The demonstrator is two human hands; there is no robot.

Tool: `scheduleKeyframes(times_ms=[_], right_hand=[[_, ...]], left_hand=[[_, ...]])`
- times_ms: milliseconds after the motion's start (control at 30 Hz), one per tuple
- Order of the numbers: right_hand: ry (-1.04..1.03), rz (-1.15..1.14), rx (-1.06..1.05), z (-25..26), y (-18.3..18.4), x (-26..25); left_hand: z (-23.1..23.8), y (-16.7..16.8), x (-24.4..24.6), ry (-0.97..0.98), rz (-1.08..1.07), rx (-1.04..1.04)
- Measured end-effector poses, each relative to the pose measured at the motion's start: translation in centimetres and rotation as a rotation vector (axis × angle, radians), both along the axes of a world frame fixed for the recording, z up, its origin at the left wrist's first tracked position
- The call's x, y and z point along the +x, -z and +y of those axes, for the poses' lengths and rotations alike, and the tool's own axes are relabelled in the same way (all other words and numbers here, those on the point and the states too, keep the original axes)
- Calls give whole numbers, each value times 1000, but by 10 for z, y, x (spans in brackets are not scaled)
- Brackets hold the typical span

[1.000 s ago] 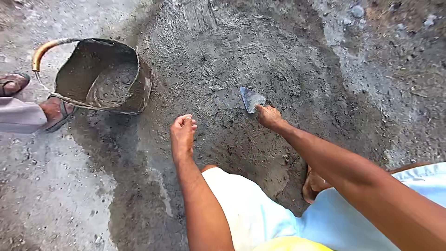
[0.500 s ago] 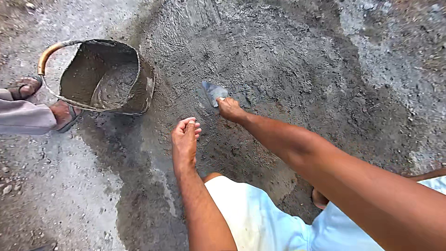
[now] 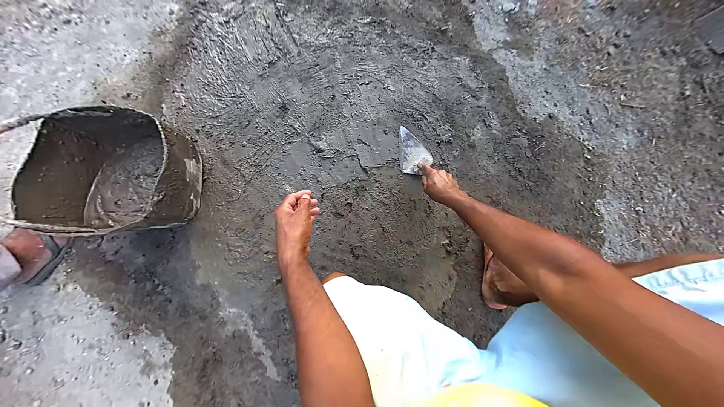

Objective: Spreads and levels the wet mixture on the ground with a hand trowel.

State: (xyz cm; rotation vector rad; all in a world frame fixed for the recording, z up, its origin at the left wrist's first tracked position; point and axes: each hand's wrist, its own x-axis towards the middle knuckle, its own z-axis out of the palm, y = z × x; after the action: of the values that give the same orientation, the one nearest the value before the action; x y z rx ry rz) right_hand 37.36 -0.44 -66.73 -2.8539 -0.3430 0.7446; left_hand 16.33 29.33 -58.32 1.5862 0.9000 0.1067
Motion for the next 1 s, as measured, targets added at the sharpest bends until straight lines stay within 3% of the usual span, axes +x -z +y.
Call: scheduleKeyframes(times_ms=[100, 200, 467, 567, 767, 1000], right_hand=[[98, -43, -5, -22, -9, -11], [68, -57, 16, 0, -23, -40], [-488, 176, 256, 216, -32, -170], [-593, 223, 249, 250, -15, -197], [-540, 194, 35, 187, -5, -145], [-213, 92, -54, 84, -7, -62]], left_hand=[[-1, -3, -1, 10, -8, 8], [4, -8, -14, -47, -34, 17], [10, -23, -37, -284, -105, -2], [14, -22, -48, -319, -115, -6], [24, -9, -41, -314, -133, -55], [25, 13, -8, -176, -95, -97]])
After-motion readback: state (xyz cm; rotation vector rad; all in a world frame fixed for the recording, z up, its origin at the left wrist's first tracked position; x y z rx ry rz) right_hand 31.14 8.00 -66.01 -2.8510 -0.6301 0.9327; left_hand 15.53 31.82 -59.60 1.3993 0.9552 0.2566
